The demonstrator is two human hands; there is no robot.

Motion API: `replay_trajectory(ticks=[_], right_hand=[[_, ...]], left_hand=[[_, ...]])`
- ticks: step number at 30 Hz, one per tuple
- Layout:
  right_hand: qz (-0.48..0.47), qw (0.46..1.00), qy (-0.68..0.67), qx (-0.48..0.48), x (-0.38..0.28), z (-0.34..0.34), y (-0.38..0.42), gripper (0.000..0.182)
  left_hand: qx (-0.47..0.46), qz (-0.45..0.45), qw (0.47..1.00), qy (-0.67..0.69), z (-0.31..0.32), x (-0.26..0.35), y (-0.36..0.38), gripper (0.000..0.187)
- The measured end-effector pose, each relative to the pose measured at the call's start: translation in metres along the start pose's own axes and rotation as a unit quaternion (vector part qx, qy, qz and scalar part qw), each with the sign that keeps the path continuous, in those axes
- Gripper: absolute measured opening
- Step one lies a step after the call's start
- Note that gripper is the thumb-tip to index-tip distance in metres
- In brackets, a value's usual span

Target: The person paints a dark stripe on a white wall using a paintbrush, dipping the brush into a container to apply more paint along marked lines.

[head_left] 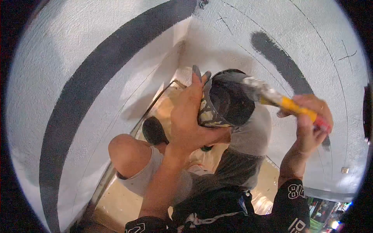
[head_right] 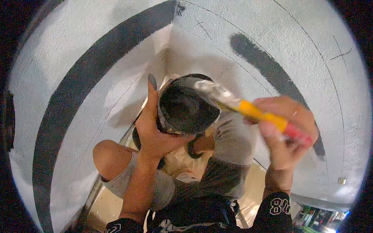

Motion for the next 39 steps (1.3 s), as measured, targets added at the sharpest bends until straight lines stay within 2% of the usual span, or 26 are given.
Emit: replay_trajectory(ticks=[1, 4, 5, 9, 11, 12, 14, 19, 21, 23, 27, 30, 33, 35, 39], right_hand=[[0.141, 0.974, -0.149, 0.094, 0.010, -0.004, 0.005, 0.026], [0.172, 0.974, -0.135, 0.058, 0.033, -0.012, 0.002, 0.025], [0.202, 0.957, -0.208, 0.028, 0.029, -0.006, -0.003, 0.029], [0.235, 0.931, -0.278, 0.016, 0.031, 0.006, -0.008, 0.031], [0.267, 0.885, -0.381, -0.009, 0.042, 0.009, -0.006, 0.034], [0.268, 0.885, -0.381, -0.008, 0.045, 0.011, -0.006, 0.034], [0.305, 0.839, -0.450, -0.012, 0.051, 0.015, -0.005, 0.034], [0.323, 0.838, -0.438, -0.025, 0.050, 0.030, -0.007, 0.032], [0.326, 0.837, -0.439, -0.012, 0.053, 0.030, -0.007, 0.032], [0.327, 0.817, -0.474, -0.007, 0.058, 0.026, -0.006, 0.033], [0.325, 0.835, -0.444, 0.019, 0.056, 0.021, -0.007, 0.033], [0.329, 0.837, -0.436, 0.026, 0.055, 0.018, -0.005, 0.033], [0.315, 0.840, -0.441, 0.005, 0.054, 0.019, -0.004, 0.033], [0.318, 0.866, -0.387, 0.017, 0.050, 0.020, -0.005, 0.033], [0.325, 0.864, -0.384, 0.022, 0.052, 0.016, -0.003, 0.034]], left_hand=[[0.002, 0.001, 1.000, 0.001, 0.001, -0.001, -0.001, 0.112], [0.010, 0.020, 1.000, 0.009, 0.001, -0.002, -0.001, 0.109], [0.012, 0.043, 0.999, -0.019, 0.001, -0.001, -0.002, 0.106], [-0.001, 0.080, 0.994, -0.081, 0.000, 0.002, -0.004, 0.099], [-0.008, 0.073, 0.995, -0.067, 0.001, 0.003, -0.006, 0.099], [-0.017, 0.066, 0.996, -0.051, 0.002, 0.003, -0.007, 0.098], [-0.021, 0.061, 0.997, -0.042, 0.004, 0.003, -0.006, 0.098], [-0.021, 0.036, 0.999, -0.012, 0.009, -0.001, -0.001, 0.101], [-0.026, -0.024, 0.998, 0.053, 0.010, -0.005, 0.001, 0.103], [-0.034, -0.033, 0.996, 0.069, 0.011, -0.006, 0.000, 0.102], [-0.030, -0.062, 0.991, 0.119, 0.017, -0.008, 0.003, 0.105], [-0.024, -0.065, 0.994, 0.083, 0.016, 0.001, 0.001, 0.108], [-0.026, -0.074, 0.994, 0.080, 0.016, 0.004, 0.000, 0.110], [-0.027, -0.069, 0.994, 0.085, 0.017, 0.004, -0.001, 0.109], [-0.028, -0.076, 0.993, 0.090, 0.018, 0.003, 0.000, 0.107]])
Point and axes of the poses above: each hand's wrist, its own y-axis away from the middle knuckle, its own z-axis out of the palm, x = y × z, the point moved 2 cm from there along -y, towards the middle knuckle, and after that the axes turned 3 degrees about y, right-handed, at the moved point
